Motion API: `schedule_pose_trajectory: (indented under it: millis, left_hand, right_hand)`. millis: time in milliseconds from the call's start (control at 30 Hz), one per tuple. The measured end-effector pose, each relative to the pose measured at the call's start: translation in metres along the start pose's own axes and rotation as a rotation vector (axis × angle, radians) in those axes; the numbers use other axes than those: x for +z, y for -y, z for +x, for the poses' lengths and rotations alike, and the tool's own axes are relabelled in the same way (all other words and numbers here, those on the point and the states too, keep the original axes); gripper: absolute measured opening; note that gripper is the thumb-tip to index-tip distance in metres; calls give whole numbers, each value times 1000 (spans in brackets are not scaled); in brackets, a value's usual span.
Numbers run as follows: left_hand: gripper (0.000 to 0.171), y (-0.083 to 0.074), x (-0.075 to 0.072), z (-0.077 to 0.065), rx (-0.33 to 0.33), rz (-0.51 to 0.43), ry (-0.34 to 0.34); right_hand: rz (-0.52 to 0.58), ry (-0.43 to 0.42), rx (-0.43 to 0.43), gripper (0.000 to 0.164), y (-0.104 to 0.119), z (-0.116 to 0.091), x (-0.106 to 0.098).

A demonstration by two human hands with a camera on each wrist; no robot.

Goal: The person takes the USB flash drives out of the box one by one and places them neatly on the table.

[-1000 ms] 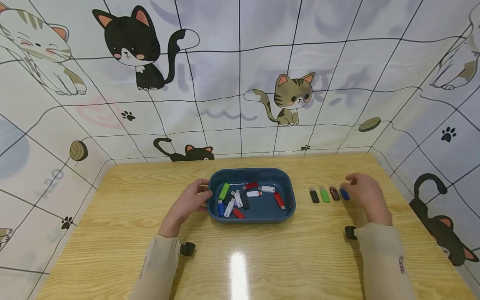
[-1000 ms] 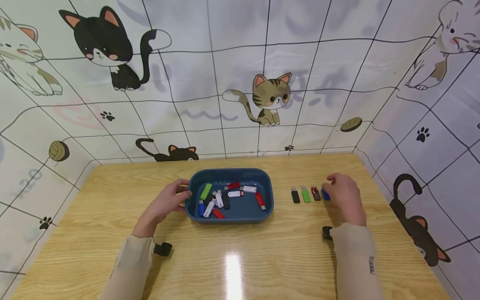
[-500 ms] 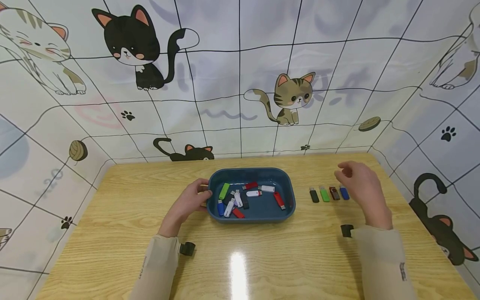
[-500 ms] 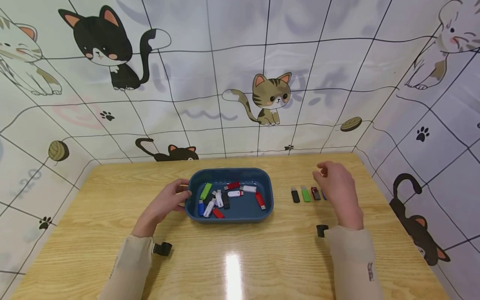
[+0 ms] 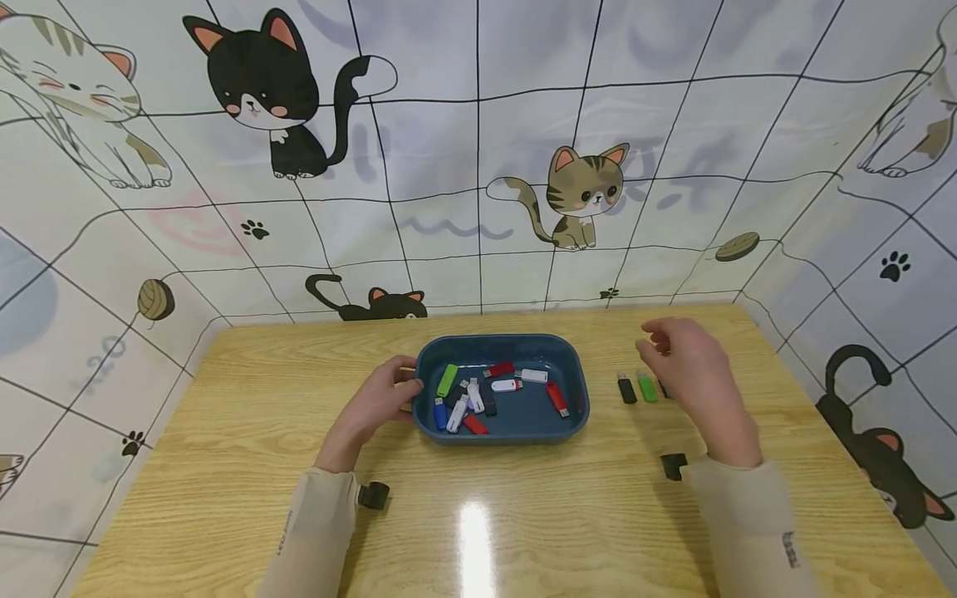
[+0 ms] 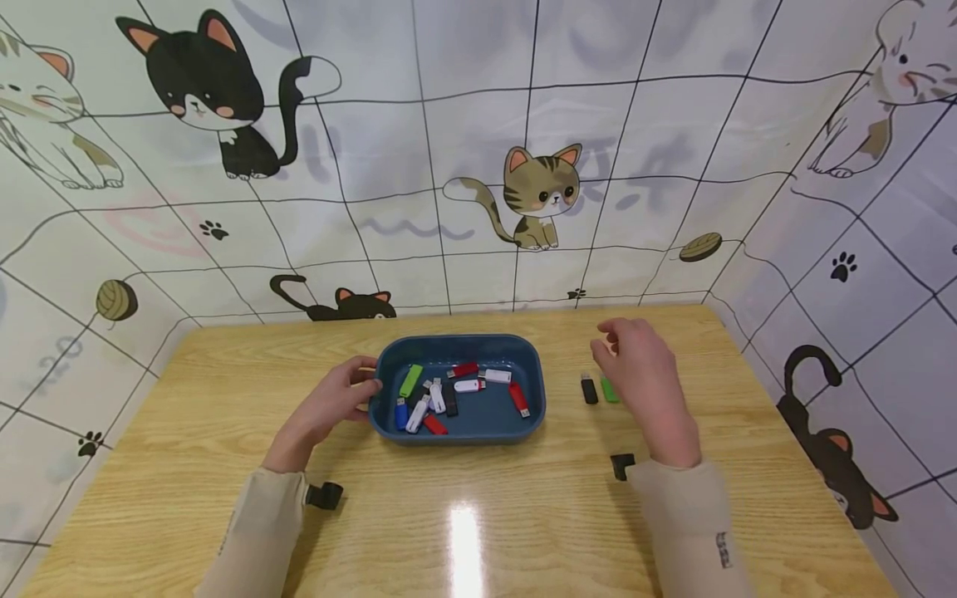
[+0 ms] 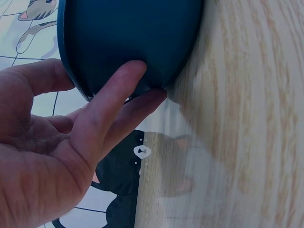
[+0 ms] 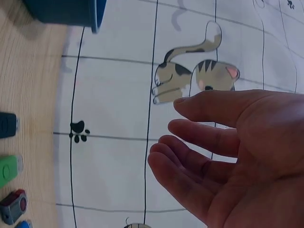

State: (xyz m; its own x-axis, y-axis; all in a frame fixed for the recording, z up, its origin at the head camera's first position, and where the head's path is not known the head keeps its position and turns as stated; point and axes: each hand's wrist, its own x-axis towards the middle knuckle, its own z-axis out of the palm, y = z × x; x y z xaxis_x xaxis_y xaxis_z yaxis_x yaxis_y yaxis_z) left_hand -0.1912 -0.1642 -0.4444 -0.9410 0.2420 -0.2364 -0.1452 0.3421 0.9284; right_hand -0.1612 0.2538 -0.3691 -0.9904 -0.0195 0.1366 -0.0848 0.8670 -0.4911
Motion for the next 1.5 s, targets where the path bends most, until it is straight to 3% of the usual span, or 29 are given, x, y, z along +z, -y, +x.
schedule_pose_trajectory:
  millis: [467,733,1000,1500]
  left_hand:
    - [44,-1,0,1,-3,-13,11]
    - [44,-1,0,1,-4,-14,5]
    - [43,1,-1,1,-2,-16,3]
    - [43,2,-1,1,-3,-16,7]
  right_hand:
    - [-43,-13,-132,30,42,-7,27]
    - [-92,48,-175,29,66,-8,56]
    - [-191,31,-248,25,77,-6,88]
    - [-326,139,-224,21,90,-2,116]
